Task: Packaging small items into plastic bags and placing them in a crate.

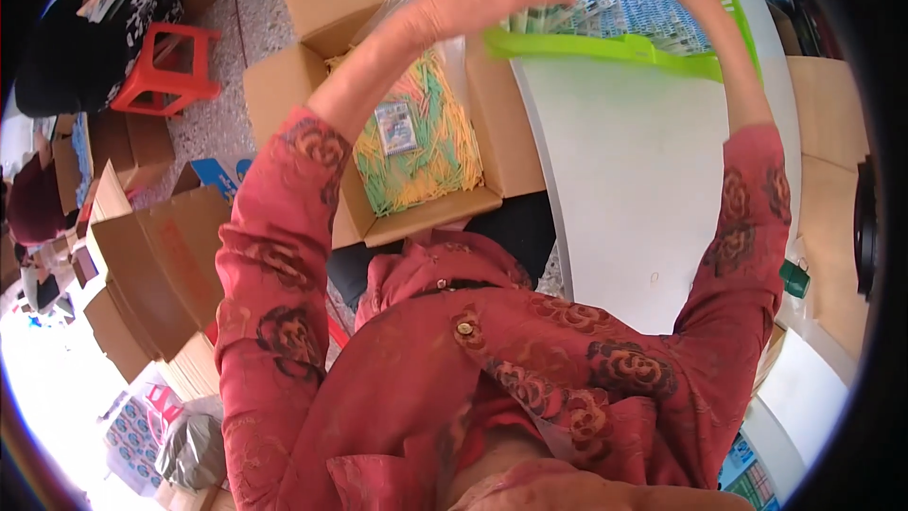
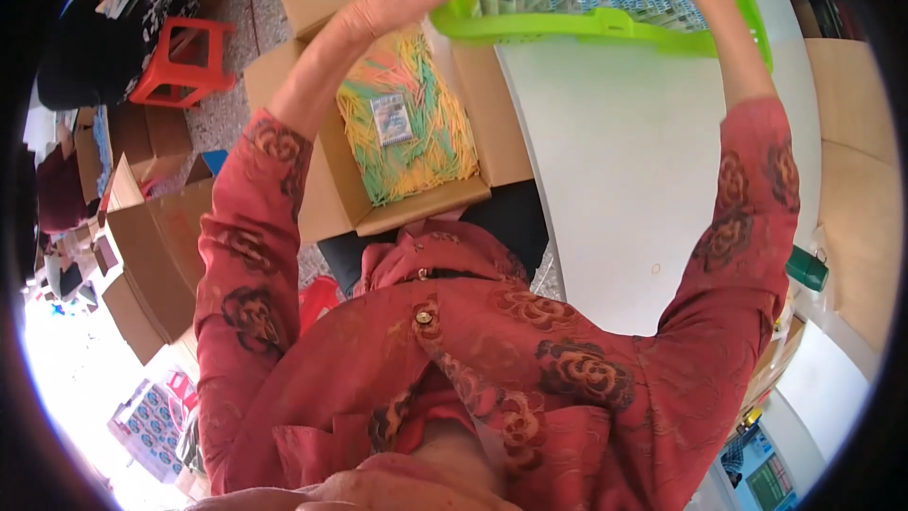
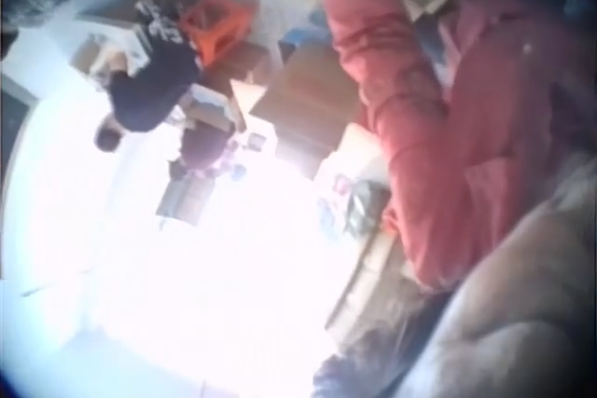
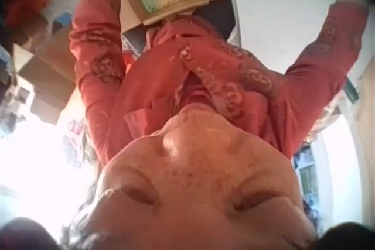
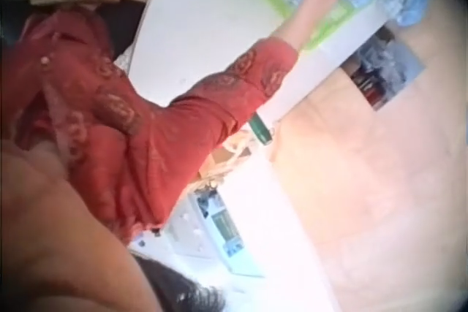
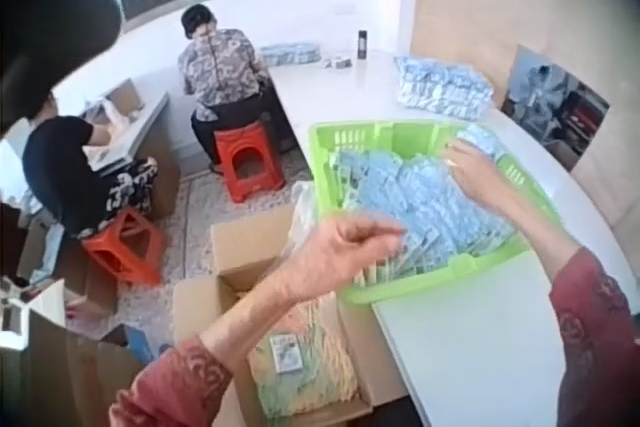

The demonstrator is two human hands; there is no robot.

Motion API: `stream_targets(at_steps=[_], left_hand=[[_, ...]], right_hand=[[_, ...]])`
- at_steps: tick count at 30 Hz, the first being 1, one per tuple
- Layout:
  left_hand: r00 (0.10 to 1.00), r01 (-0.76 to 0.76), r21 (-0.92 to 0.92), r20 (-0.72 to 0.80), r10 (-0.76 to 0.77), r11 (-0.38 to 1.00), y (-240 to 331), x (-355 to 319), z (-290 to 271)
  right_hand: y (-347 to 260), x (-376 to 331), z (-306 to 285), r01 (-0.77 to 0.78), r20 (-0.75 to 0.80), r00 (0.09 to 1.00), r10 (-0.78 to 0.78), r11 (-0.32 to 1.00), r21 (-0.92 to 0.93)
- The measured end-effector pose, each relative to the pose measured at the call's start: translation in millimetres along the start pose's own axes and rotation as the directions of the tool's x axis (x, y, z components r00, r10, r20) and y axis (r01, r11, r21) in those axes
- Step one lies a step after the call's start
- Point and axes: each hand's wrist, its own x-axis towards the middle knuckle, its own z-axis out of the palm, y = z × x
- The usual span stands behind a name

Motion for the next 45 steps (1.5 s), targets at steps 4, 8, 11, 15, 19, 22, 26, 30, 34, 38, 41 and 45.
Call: stream_targets(at_steps=[4,8,11,15,19,22,26,30,34,38,41,45], left_hand=[[0.921,0.119,-0.121,-0.356,-0.155,0.985,22,-49,-20],[0.745,0.3,0.13,-0.651,-0.147,0.945,-7,-126,-27],[0.637,0.636,0.198,-0.68,-0.364,0.746,-53,-200,-27],[0.574,0.81,0.357,-0.641,-0.509,0.464,-100,-287,-12],[0.479,0.878,0.338,-0.606,-0.635,0.34,-123,-315,13],[0.487,0.868,0.279,-0.635,-0.6,0.41,-135,-332,19],[0.458,0.873,0.199,-0.646,-0.61,0.445,-140,-325,22],[0.428,0.879,0.177,-0.704,-0.567,0.443,-154,-313,21],[0.274,0.939,0.072,-0.747,-0.606,0.336,-168,-306,13],[0.234,0.962,0.092,-0.762,-0.604,0.256,-176,-296,10],[0.227,0.973,0.177,-0.83,-0.51,0.146,-189,-297,5],[0.102,0.981,-0.011,-0.816,-0.568,0.192,-190,-295,-4]], right_hand=[[-114,-29,-32,0.14,-0.228,0.967,-0.113,0.985,0.104],[-201,-84,-31,0.047,-0.15,0.988,0.029,0.879,0.475],[-255,-105,22,0.017,0.086,0.992,-0.091,0.778,0.628],[-292,-116,130,-0.297,0.507,0.852,-0.13,0.677,0.673],[-299,-148,260,-0.38,0.498,0.867,0.01,0.66,0.648],[-313,-156,307,-0.639,0.684,0.703,0.194,0.595,0.488],[-326,-161,325,-0.769,0.709,0.604,0.364,0.5,0.398],[-325,-157,334,-0.843,0.737,0.49,0.466,0.466,0.267],[-320,-155,339,-0.85,0.818,0.427,0.386,0.479,0.218],[-324,-163,343,-0.844,0.769,0.453,0.452,0.496,0.205],[-327,-164,342,-0.869,0.77,0.435,0.466,0.442,0.224],[-333,-166,342,-0.896,0.76,0.434,0.483,0.32,0.308]])
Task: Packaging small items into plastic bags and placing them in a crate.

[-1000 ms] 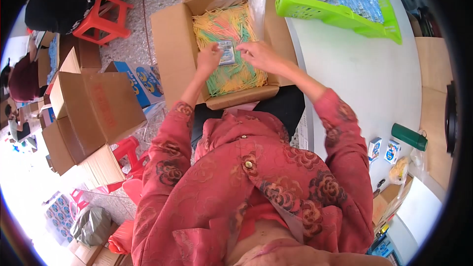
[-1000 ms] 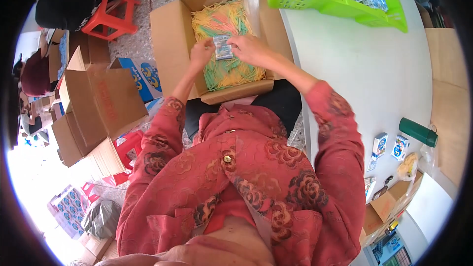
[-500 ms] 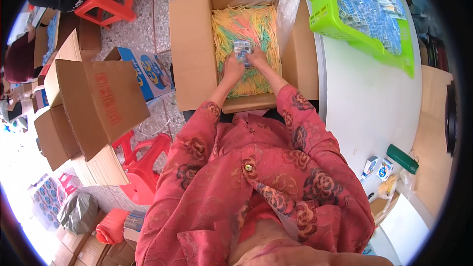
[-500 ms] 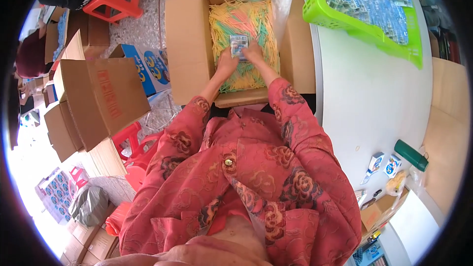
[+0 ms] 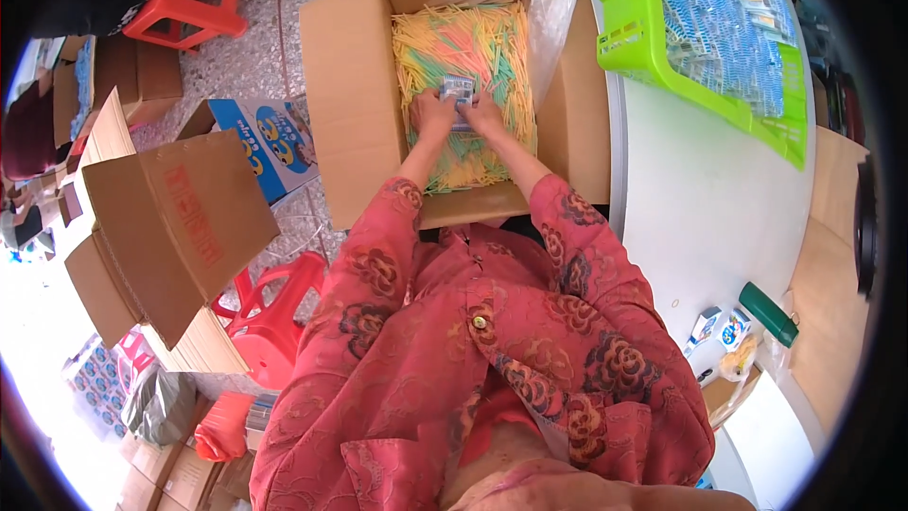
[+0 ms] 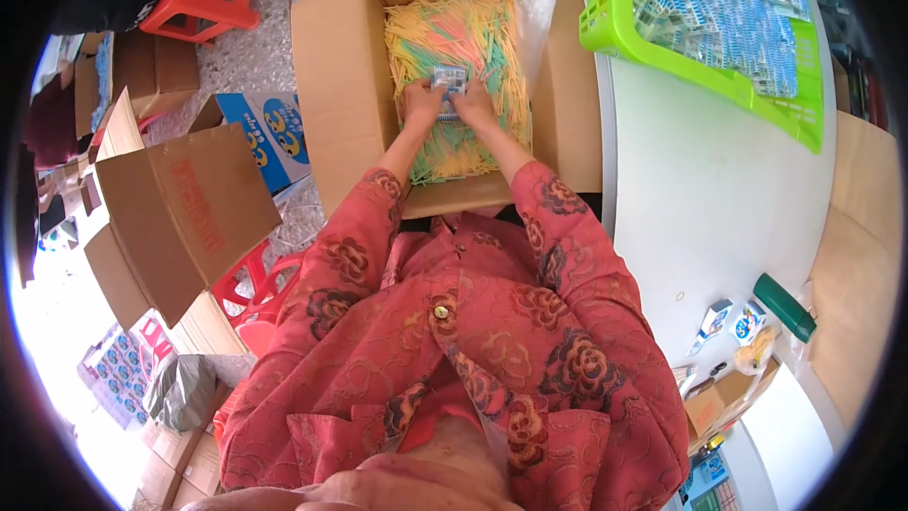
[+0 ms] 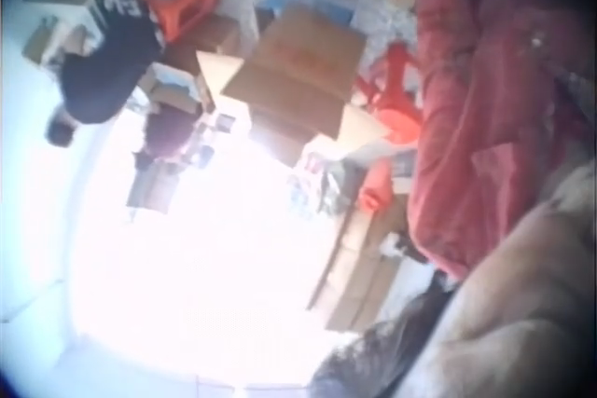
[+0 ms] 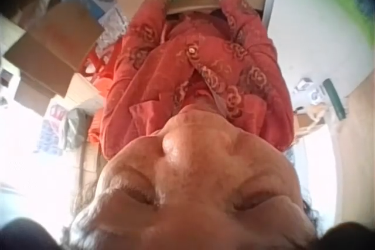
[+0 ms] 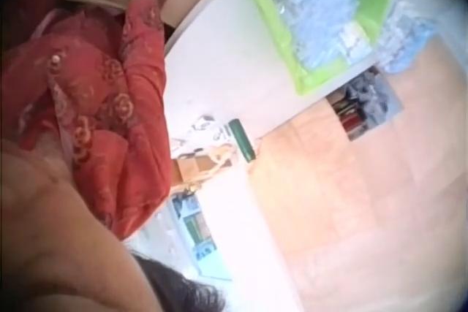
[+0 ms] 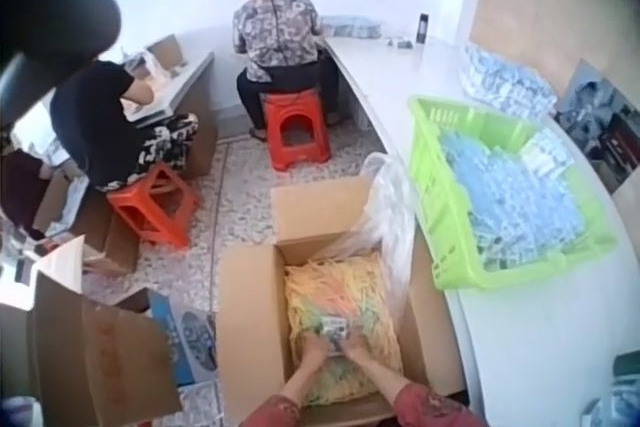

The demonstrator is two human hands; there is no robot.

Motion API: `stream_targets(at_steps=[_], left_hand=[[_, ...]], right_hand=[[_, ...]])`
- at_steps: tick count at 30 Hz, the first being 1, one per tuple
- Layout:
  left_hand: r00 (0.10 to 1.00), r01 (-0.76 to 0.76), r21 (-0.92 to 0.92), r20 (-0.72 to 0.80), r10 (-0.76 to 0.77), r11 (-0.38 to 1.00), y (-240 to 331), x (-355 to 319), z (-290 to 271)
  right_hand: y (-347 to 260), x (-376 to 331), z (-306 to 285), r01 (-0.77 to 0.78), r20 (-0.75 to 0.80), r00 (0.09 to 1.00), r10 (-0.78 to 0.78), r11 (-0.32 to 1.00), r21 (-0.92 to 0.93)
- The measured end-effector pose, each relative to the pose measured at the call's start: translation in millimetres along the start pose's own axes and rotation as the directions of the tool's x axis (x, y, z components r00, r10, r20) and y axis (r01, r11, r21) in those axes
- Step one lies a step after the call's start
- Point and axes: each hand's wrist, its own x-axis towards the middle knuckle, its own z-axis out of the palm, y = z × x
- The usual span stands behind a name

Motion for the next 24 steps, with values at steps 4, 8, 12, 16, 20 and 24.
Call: stream_targets(at_steps=[4,8,12,16,20,24], left_hand=[[0.998,-0.051,-0.079,0.04,0.055,0.996,4,-3,0],[0.998,-0.039,-0.246,-0.056,0.026,0.968,-4,2,-2],[0.989,-0.103,-0.295,-0.132,0.066,0.95,13,8,-11],[0.986,-0.042,-0.228,-0.169,0.003,0.973,14,13,-24],[0.983,-0.066,-0.258,-0.182,0.018,0.964,12,16,-17],[0.994,-0.011,-0.381,-0.106,-0.032,0.925,9,19,-16]], right_hand=[[6,3,-2,-0.07,0.11,0.993,0.041,0.962,0.266],[-11,-1,0,-0.128,0.196,0.98,0.03,0.851,0.51],[-14,2,4,0.128,0.064,0.982,-0.178,0.874,0.469],[-39,-7,7,0.246,0.073,0.956,-0.284,0.913,0.325],[-37,1,11,0.373,-0.133,0.926,-0.354,0.914,0.161],[-37,12,9,0.267,0.001,0.961,-0.276,0.931,0.249]])
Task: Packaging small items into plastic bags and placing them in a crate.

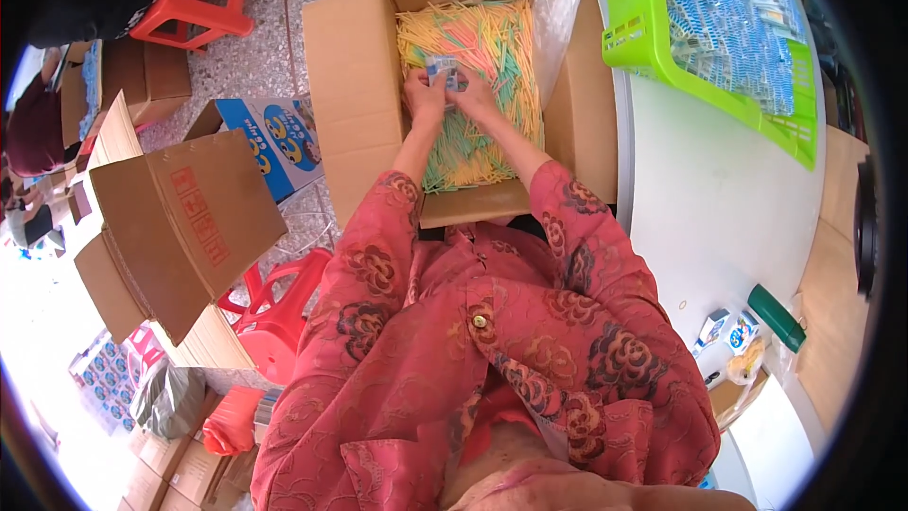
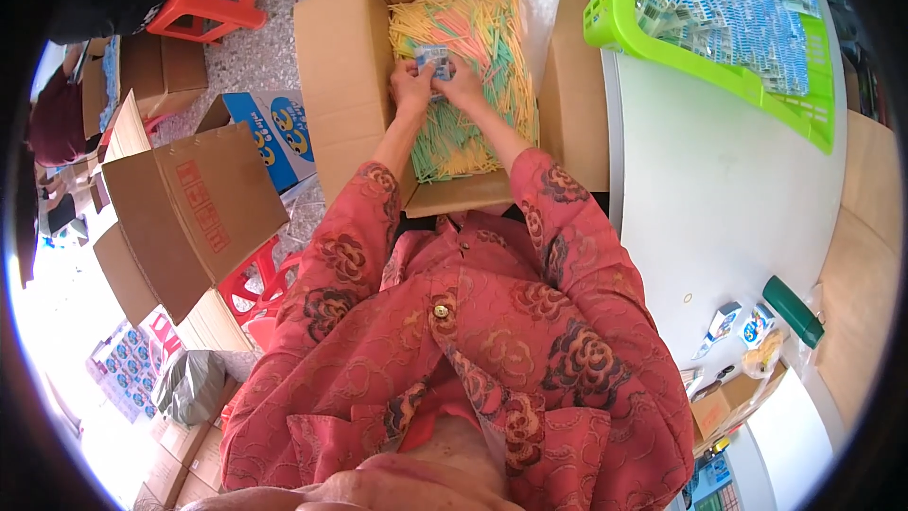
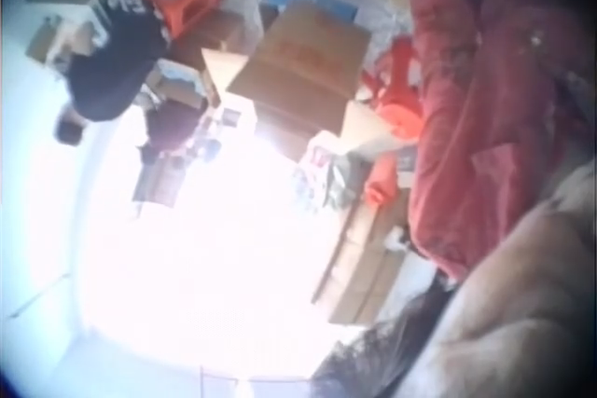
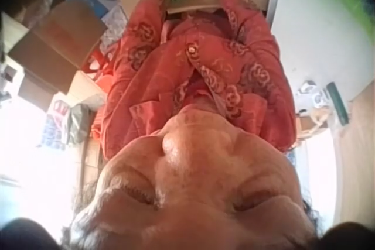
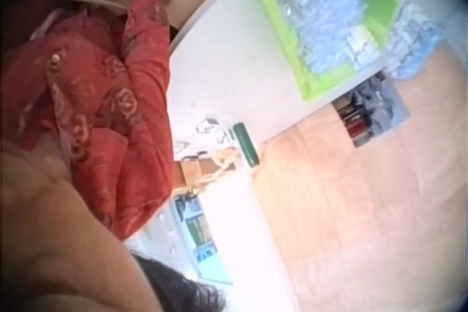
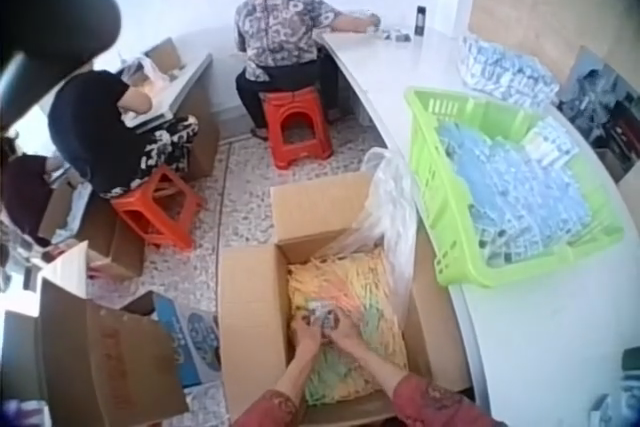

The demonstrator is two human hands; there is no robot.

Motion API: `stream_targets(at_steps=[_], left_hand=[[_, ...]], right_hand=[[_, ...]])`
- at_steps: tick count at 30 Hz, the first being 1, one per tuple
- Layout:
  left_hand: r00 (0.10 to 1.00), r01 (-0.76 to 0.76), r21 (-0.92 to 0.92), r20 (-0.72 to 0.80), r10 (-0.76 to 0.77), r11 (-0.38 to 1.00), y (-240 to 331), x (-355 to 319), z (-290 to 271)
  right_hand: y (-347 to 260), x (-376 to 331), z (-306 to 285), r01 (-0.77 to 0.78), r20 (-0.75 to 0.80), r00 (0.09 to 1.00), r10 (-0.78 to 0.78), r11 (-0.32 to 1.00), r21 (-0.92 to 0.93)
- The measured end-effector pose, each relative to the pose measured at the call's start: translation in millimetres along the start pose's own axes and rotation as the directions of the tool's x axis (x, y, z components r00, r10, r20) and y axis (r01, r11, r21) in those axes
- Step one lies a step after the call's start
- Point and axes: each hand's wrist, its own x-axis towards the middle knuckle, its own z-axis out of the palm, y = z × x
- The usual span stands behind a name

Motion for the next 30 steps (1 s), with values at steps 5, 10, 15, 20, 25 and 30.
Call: stream_targets(at_steps=[5,10,15,20,25,30], left_hand=[[0.999,0.017,-0.11,0.049,-0.012,0.994,6,-4,1],[0.998,-0.053,0.007,-0.019,0.053,0.999,-6,0,-3],[0.973,-0.187,0.165,-0.105,0.206,0.968,-2,-6,1],[0.953,-0.277,0.201,-0.07,0.296,0.94,0,-10,1],[0.868,-0.454,0.213,-0.113,0.483,0.865,15,-21,-3],[0.965,0.015,-0.251,0.257,0.052,0.968,15,-22,-16]], right_hand=[[5,6,-4,-0.036,0.029,0.999,0.034,0.998,0.051],[-24,-5,-8,-0.13,0.131,0.987,0.096,0.948,0.292],[-21,-6,-15,-0.172,0.198,0.974,0.11,0.929,0.328],[-10,1,-17,-0.181,0.208,0.969,0.131,0.952,0.246],[-11,-4,-23,-0.121,0.158,0.983,0.094,0.979,0.167],[-38,-26,-29,0.264,0.019,0.964,-0.264,0.964,0.003]])
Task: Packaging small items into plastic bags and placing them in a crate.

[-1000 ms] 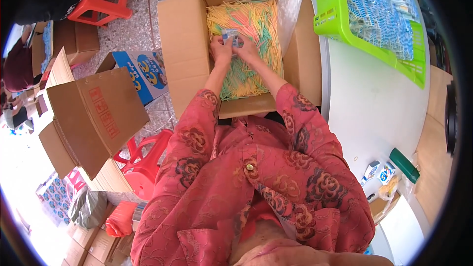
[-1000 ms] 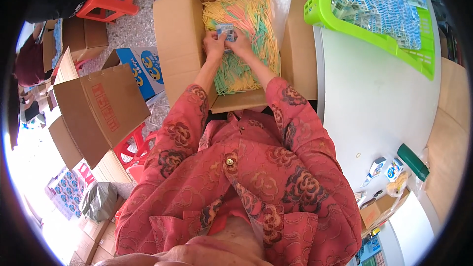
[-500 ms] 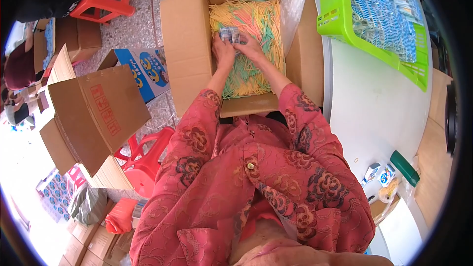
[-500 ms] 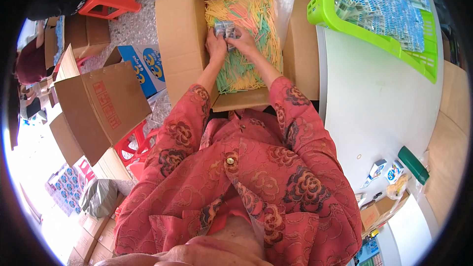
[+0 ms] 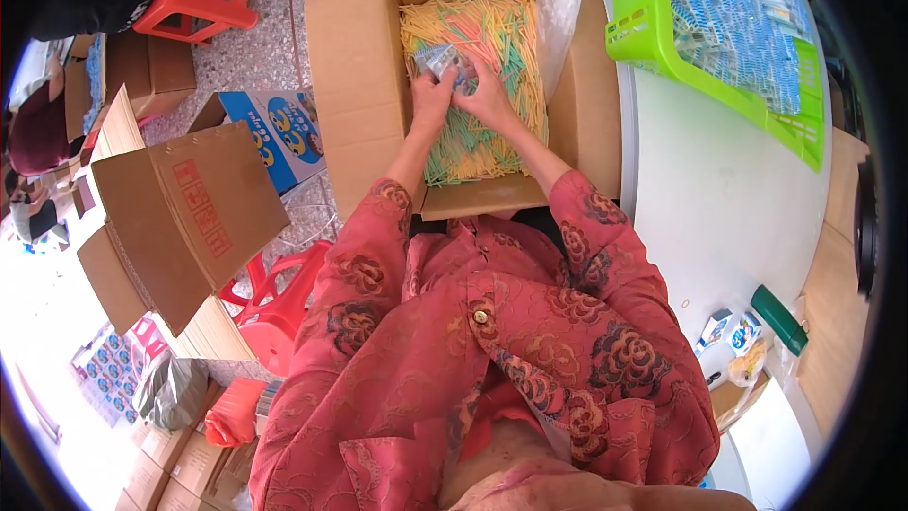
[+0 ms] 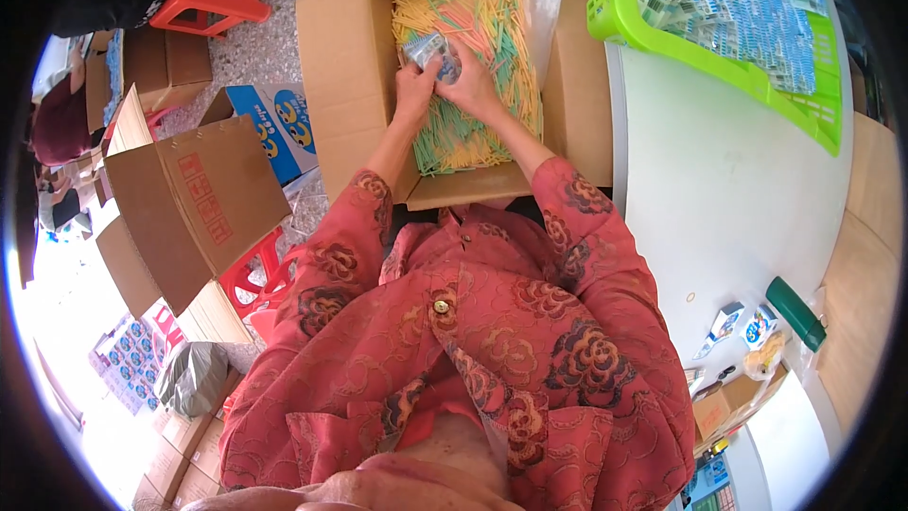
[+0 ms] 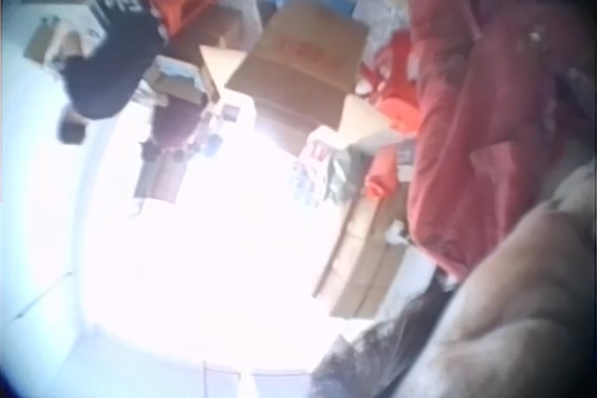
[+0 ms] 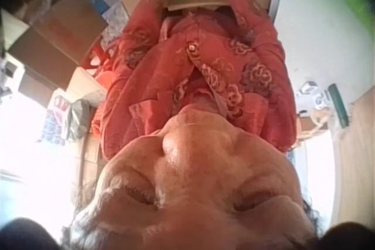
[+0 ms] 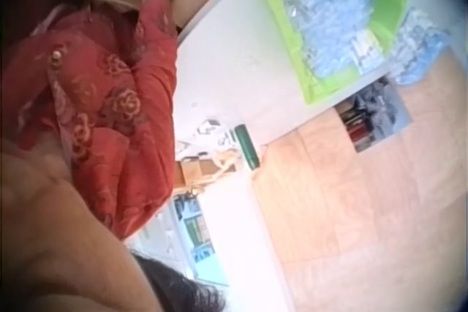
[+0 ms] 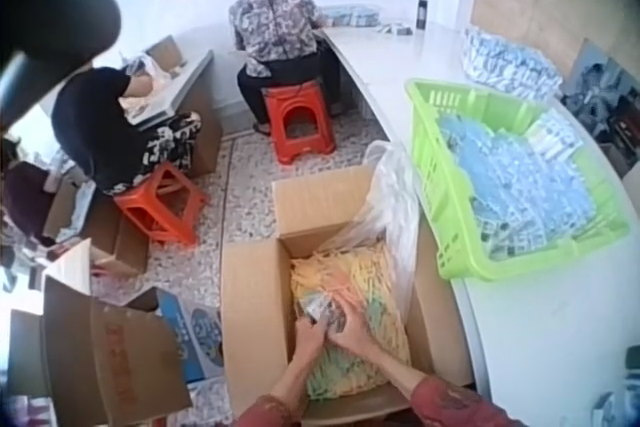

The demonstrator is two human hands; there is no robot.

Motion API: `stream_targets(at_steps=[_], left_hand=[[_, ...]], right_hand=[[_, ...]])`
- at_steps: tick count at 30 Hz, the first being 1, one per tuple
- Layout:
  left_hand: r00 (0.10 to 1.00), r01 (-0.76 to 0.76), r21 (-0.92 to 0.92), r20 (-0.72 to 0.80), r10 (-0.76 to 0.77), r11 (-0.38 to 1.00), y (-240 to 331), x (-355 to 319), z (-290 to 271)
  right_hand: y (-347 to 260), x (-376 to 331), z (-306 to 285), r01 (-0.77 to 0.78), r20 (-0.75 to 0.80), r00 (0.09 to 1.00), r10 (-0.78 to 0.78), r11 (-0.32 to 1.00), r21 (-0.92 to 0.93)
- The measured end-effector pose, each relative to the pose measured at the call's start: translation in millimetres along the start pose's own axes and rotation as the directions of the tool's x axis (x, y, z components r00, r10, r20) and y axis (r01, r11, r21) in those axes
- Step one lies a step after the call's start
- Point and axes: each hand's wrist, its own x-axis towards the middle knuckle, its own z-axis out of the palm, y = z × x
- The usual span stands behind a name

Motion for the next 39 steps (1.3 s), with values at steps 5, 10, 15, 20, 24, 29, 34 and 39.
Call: stream_targets(at_steps=[5,10,15,20,24,29,34,39], left_hand=[[0.993,-0.015,-0.075,0.118,0.023,0.997,19,-28,-8],[0.909,-0.049,-0.143,0.404,0.104,0.988,62,-71,-12],[0.88,-0.168,-0.039,0.444,0.167,0.985,77,-92,-25],[0.893,-0.124,-0.177,0.408,0.187,0.976,100,-118,-23],[0.871,0.035,-0.234,0.483,0.085,0.971,113,-131,-32],[0.844,-0.033,-0.304,0.502,0.189,0.952,108,-142,-35],[0.883,-0.111,-0.315,0.403,0.239,0.943,99,-150,-32],[0.907,-0.149,-0.335,0.328,0.263,0.931,104,-163,-30]], right_hand=[[-40,-20,-35,0.04,0.031,0.998,-0.045,0.988,0.149],[-71,-30,-83,-0.286,0.31,0.937,0.163,0.866,0.41],[-96,-45,-89,-0.078,0.285,0.959,0.004,0.965,0.249],[-127,-62,-91,0.046,0.15,0.985,-0.08,0.976,0.214],[-139,-73,-90,0.135,0.134,0.978,-0.161,0.973,0.188],[-149,-80,-91,0.115,0.164,0.974,-0.155,0.967,0.229],[-163,-86,-94,0.024,0.218,0.973,-0.079,0.97,0.243],[-166,-86,-97,0.103,0.259,0.956,-0.139,0.984,0.146]])
